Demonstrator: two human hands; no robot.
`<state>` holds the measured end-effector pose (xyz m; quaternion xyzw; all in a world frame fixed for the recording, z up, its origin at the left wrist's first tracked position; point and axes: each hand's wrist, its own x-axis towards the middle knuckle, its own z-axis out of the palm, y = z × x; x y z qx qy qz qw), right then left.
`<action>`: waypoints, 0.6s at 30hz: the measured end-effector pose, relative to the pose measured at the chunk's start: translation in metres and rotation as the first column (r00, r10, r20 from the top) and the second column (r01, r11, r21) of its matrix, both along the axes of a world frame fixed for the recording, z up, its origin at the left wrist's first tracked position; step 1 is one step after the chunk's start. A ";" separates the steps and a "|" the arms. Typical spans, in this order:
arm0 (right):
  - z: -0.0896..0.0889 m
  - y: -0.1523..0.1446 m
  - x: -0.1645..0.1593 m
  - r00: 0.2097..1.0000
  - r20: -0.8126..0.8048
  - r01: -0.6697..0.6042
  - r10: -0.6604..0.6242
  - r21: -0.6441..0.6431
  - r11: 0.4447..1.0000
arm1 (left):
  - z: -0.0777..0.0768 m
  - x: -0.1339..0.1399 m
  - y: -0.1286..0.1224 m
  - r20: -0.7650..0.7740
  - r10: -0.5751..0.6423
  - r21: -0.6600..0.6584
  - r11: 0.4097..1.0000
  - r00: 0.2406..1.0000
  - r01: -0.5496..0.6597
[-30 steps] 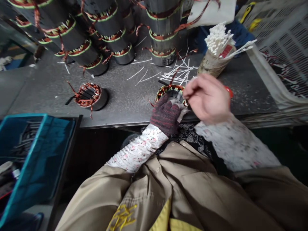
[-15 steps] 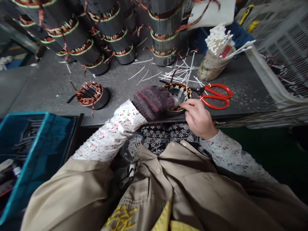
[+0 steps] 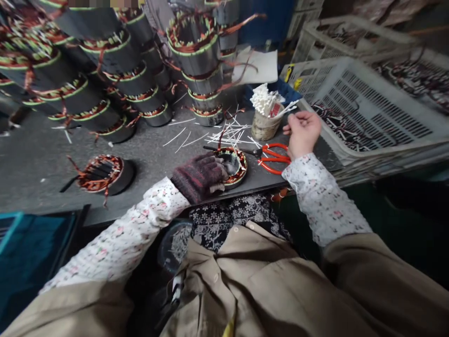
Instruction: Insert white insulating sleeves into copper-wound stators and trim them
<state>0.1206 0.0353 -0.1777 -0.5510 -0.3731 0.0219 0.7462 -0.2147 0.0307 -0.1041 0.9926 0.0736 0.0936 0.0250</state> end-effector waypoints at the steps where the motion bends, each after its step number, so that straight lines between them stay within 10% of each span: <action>1: 0.000 0.009 0.007 1.000 -0.001 -0.013 0.013 -0.024 1.000 | 0.000 0.001 0.001 0.002 -0.004 0.007 1.000 1.000 0.004; 9: 0.004 0.006 0.006 0.989 0.014 -0.145 0.144 0.019 0.989 | 0.039 0.017 0.000 -0.191 0.035 0.155 0.988 0.981 -0.005; 18: 0.047 -0.066 -0.057 0.983 0.181 -0.079 0.007 0.391 0.917 | 0.024 0.020 0.004 -0.112 -0.082 0.151 0.984 0.990 0.098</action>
